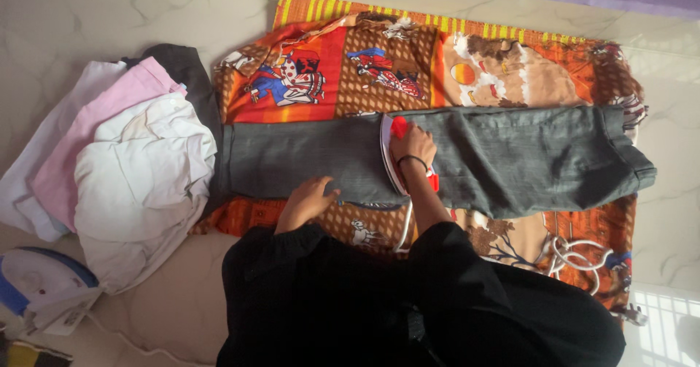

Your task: The person irons a pair of grey trousers laid flat on a bed. They use a red electric iron to smooth the fabric, moving it back and forth along the length of the pants while holding the material with their left hand.

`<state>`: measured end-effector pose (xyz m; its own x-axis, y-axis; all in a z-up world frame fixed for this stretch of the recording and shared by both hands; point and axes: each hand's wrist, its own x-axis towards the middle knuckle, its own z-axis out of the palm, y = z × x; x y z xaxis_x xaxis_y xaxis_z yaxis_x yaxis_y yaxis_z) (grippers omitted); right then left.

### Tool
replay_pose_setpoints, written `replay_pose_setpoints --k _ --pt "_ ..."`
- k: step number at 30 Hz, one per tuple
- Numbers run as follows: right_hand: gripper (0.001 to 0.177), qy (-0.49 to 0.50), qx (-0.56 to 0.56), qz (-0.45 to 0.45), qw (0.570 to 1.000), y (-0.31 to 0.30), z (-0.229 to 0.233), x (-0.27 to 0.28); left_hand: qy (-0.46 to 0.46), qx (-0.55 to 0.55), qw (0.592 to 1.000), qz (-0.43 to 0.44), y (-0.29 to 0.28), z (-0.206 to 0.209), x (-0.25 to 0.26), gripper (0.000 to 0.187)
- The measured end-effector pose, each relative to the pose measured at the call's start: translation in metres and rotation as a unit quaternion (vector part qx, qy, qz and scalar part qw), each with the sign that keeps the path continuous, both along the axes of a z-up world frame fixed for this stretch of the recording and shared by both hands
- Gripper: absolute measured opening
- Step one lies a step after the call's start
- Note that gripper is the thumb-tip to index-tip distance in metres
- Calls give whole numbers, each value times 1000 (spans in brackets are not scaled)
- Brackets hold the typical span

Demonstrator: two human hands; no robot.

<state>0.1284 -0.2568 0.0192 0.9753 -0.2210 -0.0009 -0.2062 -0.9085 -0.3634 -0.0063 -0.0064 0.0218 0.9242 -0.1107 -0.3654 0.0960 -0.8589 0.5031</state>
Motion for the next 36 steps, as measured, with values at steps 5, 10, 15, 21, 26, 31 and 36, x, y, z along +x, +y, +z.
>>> replay_pose_setpoints --k 5,10,15,21,26,31,36 --pt "61 26 28 63 997 -12 12 -7 30 -11 999 4 1 -14 4 57" --pt "66 40 37 72 996 -16 11 -28 55 -10 998 2 2 -26 6 55" --pt "66 42 20 80 996 -26 6 -62 117 42 991 42 0 -25 8 49" --pt "57 31 10 75 997 -38 2 -104 56 73 996 11 -5 -5 -14 43" --pt "52 47 27 49 997 -43 13 -135 -6 65 998 -17 -20 -3 -23 41" --pt "45 7 14 26 1000 -43 11 -145 -193 53 975 -95 -52 -35 -26 38" --pt "35 36 9 -20 999 -39 7 -131 -352 82 918 -164 -87 -77 -29 46"
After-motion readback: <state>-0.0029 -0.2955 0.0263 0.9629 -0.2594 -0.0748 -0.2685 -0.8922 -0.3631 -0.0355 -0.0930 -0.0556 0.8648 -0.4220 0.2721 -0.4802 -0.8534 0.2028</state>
